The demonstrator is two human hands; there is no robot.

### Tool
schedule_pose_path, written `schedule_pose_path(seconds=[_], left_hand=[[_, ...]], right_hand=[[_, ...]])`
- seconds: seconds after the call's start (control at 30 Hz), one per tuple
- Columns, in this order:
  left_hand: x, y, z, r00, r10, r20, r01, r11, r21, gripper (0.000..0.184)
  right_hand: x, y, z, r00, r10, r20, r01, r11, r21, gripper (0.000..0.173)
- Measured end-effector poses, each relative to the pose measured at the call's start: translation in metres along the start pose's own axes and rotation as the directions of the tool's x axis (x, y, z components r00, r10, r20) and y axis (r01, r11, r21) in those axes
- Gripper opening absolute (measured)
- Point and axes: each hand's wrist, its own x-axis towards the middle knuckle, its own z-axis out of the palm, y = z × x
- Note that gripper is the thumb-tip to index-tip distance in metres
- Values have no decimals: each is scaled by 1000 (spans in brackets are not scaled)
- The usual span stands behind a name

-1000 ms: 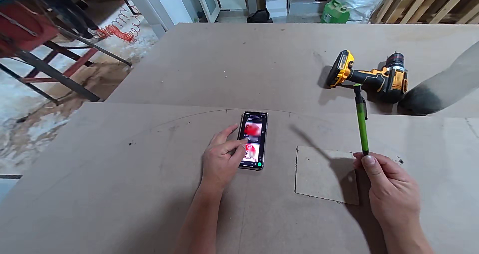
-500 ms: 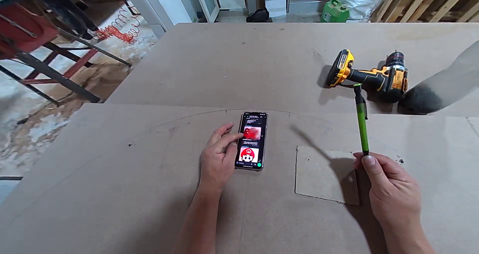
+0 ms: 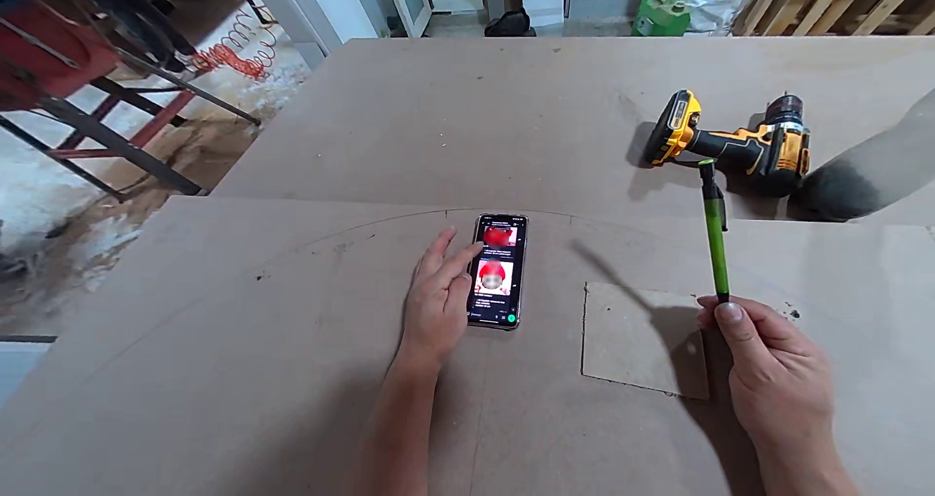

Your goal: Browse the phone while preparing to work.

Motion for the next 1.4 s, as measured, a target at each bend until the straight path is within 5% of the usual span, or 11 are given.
schedule_pose_path(seconds=[0.53,0.9,1.2,1.3,1.4], left_hand=[[1,1,2,999,5,39,-8,997,81,51],[-3,-2,-4,980,183,-75,-184,983,-13,34],[-1,1,-1,996,84,-15,-84,996,-11,40],[-1,-1,-5,994,75,-80,-86,985,-147,37],[0,0,-9,996,-54,-74,28,951,-307,63]], right_hand=[[0,-1,0,1000,-2,-7,2,1000,8,25],[0,-1,0,1000,-7,-1,7,1000,-12,25],[0,-1,0,1000,5,-5,-5,1000,9,25],[0,-1,0,1000,4,-1,-4,1000,4,25],[0,-1,0,1000,0,-4,0,1000,6,24]])
